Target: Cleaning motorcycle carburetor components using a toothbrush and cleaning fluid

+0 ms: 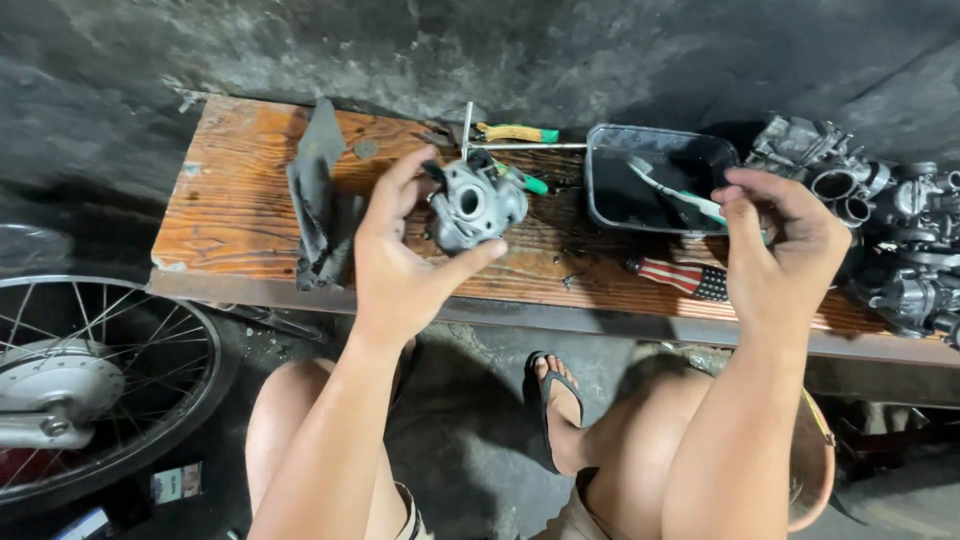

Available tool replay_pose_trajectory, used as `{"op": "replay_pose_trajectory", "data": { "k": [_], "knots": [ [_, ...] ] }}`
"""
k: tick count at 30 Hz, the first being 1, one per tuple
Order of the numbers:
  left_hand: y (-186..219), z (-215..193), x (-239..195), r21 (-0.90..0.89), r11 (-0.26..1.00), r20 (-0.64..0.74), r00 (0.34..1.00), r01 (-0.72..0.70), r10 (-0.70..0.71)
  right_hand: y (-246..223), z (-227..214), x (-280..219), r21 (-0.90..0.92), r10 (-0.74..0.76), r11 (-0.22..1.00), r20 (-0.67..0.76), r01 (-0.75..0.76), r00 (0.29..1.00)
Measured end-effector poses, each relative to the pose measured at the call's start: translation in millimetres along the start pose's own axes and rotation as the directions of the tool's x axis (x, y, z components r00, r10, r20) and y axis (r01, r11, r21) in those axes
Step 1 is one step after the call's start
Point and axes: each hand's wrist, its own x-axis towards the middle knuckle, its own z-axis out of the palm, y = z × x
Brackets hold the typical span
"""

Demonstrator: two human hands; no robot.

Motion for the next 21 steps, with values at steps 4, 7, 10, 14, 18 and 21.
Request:
{"op": "replay_pose_trajectory", "data": {
  "k": [4, 7, 10, 14, 18, 21],
  "knots": [
    [-4.4, 5.2, 1.1, 0.186, 0.982, 0.102, 0.995, 0.006, -0.025, 1.9, -6.3, -0.7, -0.065, -0.074, 0.995, 0.015, 0.075, 0.997],
    [-5.9, 10.6, 1.3, 0.220, 0.973, 0.199, 0.980, -0.067, 0.022, 3.1, -11.1, -0.2, -0.174, -0.073, 0.982, 0.016, 0.074, 0.997],
    [-4.1, 12.9, 2.3, 0.259, 0.966, 0.288, 0.955, -0.003, -0.074, 6.1, -13.4, 3.4, -0.319, -0.233, 0.910, 0.135, 0.265, 0.963],
    [-0.3, 10.1, 5.8, 0.270, 0.962, 0.341, 0.938, -0.041, -0.056, 21.2, -10.4, 7.4, -0.499, -0.147, 0.830, 0.239, 0.251, 0.960],
    [-0.2, 2.9, 12.0, 0.305, 0.951, 0.409, 0.909, -0.049, -0.085, 24.0, -6.8, 15.6, -0.596, 0.043, 0.793, 0.263, 0.127, 0.964],
    [1.9, -0.9, 12.0, 0.286, 0.954, 0.420, 0.907, -0.092, -0.038, 37.3, -8.5, 27.8, -0.542, 0.019, 0.826, 0.302, 0.156, 0.953]
  ]
}}
